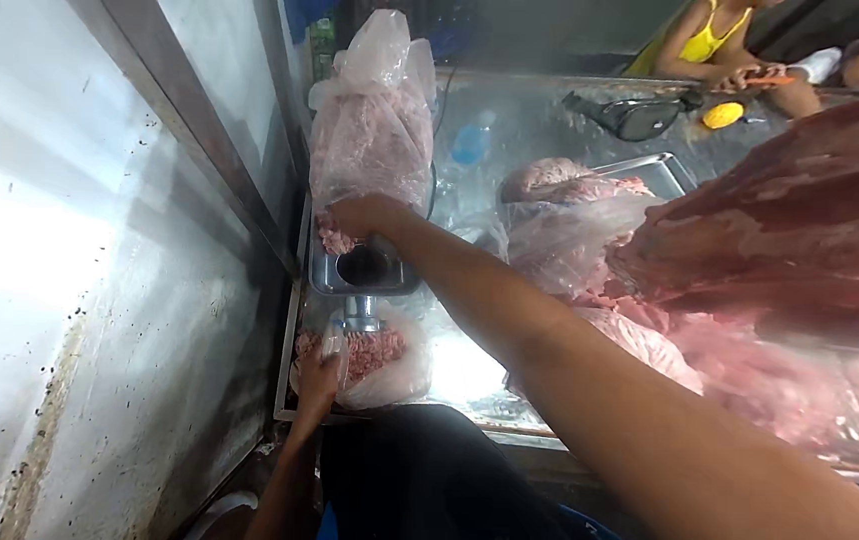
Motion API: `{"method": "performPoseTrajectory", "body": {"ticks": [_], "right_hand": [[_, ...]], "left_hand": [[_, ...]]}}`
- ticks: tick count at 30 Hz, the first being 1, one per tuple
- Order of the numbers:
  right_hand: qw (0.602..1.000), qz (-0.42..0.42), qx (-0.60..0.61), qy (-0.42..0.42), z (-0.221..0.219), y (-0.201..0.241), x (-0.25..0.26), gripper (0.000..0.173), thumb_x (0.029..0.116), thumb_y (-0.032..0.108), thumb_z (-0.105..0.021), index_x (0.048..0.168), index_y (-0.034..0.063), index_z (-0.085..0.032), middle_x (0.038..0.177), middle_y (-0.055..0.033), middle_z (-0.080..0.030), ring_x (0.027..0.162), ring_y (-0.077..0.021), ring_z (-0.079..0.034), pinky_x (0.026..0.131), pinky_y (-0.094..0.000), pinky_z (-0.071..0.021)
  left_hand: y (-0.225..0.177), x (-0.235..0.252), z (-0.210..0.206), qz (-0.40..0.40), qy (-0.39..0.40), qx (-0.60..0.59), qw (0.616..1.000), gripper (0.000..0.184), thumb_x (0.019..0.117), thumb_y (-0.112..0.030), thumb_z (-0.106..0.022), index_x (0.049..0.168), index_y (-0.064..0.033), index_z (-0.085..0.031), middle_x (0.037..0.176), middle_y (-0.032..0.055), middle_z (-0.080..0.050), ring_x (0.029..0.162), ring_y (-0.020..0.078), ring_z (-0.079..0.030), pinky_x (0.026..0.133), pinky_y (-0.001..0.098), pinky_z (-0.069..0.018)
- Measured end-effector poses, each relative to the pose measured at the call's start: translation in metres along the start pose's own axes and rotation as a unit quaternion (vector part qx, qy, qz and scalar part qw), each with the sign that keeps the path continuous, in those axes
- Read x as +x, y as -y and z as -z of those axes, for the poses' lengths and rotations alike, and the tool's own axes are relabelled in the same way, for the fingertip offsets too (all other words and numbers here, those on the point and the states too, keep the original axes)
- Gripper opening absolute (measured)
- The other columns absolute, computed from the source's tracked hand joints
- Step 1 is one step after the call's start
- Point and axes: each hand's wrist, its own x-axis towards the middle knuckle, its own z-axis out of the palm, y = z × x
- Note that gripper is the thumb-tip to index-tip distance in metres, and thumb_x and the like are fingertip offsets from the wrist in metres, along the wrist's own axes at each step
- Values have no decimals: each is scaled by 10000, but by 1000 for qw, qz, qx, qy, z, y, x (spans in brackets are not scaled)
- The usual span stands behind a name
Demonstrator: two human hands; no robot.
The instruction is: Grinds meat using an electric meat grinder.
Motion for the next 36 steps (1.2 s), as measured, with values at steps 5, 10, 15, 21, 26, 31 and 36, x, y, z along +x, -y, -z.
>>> {"method": "performPoseTrajectory", "body": {"ticks": [5, 10, 15, 21, 26, 31, 36], "right_hand": [[998, -3, -57, 22, -17, 9, -13, 300, 899, 143, -713, 1121, -55, -673, 1201, -282, -647, 1144, -478, -622, 883, -712, -503], [998, 44, -16, -34, -52, 2, -47, 294, 961, 170, -658, 1230, 55, -688, 1200, -209, -679, 1176, -414, -631, 963, -645, -509], [970, 65, 100, -212, -77, -15, -71, 325, 951, 40, -608, 1250, 107, -717, 1239, -140, -707, 1222, -321, -641, 1075, -523, -496], [946, 3, 167, -278, -106, -24, -63, 305, 995, 37, -541, 1258, 69, -692, 1293, -141, -676, 1197, -313, -660, 1036, -508, -533], [906, 14, 219, -362, -113, -28, -66, 308, 1023, 80, -491, 1251, 57, -697, 1215, -136, -718, 1106, -294, -703, 979, -511, -558], [867, -6, 277, -414, -112, -32, -70, 248, 1005, 96, -519, 1127, 54, -730, 1120, -130, -725, 1029, -272, -706, 921, -485, -571], [861, 9, 277, -426, -115, -38, -69, 214, 991, 63, -529, 1011, 50, -741, 1085, -122, -717, 1029, -262, -694, 916, -474, -566]], "left_hand": [[-13, 3, -1, -20, 24, 19, 999, 355, 1035, -206, -547, 1333, -23, -612, 1201, 194, -672, 1107, 280, -656, 976, 502, -528], [-12, 6, 0, -30, 19, -15, 999, 325, 1025, -168, -560, 1299, -6, -623, 1205, 187, -664, 1100, 250, -656, 966, 467, -541], [-11, 3, -10, -34, 31, 30, 999, 326, 1030, -187, -550, 1297, -17, -631, 1234, 187, -653, 1138, 260, -636, 988, 483, -520], [-17, 1, -15, -27, 22, 24, 999, 331, 1026, -182, -555, 1304, -13, -621, 1200, 178, -663, 1091, 244, -650, 949, 460, -537], [-10, -3, -14, -34, 18, 17, 999, 376, 1023, -173, -556, 1348, 12, -588, 1289, 209, -630, 1180, 269, -622, 1011, 470, -512], [-8, -3, -18, -22, 21, 19, 999, 327, 1026, -178, -550, 1291, 0, -621, 1149, 178, -667, 1015, 238, -659, 888, 441, -551], [-10, 0, -23, -29, 23, 23, 999, 364, 1020, -186, -549, 1334, -10, -602, 1212, 178, -658, 1088, 233, -648, 937, 444, -542]]}}
